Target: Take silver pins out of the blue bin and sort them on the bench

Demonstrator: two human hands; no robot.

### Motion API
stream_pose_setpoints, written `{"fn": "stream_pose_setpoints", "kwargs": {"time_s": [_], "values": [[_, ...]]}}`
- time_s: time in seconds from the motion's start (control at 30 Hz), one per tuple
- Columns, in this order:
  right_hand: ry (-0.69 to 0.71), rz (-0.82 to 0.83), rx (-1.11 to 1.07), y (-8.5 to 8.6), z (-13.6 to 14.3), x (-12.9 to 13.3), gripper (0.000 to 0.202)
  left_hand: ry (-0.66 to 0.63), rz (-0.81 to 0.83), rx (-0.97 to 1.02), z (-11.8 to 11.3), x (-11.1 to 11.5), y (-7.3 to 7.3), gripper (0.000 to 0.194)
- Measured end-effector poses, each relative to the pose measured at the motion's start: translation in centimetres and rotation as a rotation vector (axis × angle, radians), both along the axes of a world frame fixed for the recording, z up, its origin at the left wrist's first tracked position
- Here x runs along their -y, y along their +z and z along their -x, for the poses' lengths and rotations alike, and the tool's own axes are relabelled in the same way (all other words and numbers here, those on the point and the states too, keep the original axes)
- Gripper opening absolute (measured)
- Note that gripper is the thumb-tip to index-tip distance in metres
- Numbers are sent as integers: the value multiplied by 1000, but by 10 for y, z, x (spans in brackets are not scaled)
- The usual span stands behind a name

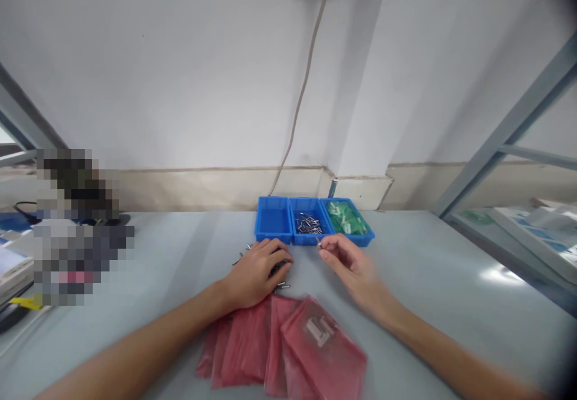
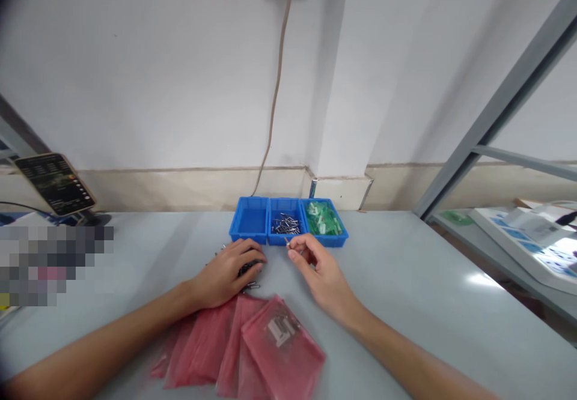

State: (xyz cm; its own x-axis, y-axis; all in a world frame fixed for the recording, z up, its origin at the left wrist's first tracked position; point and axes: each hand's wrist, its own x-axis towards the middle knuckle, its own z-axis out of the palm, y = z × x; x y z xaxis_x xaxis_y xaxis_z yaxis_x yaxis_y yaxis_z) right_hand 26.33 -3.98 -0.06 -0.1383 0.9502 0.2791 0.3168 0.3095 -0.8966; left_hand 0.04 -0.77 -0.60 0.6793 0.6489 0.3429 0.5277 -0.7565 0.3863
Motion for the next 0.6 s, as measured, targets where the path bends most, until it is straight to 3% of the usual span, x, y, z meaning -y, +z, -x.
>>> {"fn": "stream_pose_setpoints", "kwargs": {"time_s": [0.33, 0.6], "values": [[13, -44, 86, 2, 1, 4, 12, 5, -7, -1, 0, 0, 0, 20], [51, -7, 141, 3, 3, 6, 25, -1, -12, 2, 0, 0, -1, 20]]}}
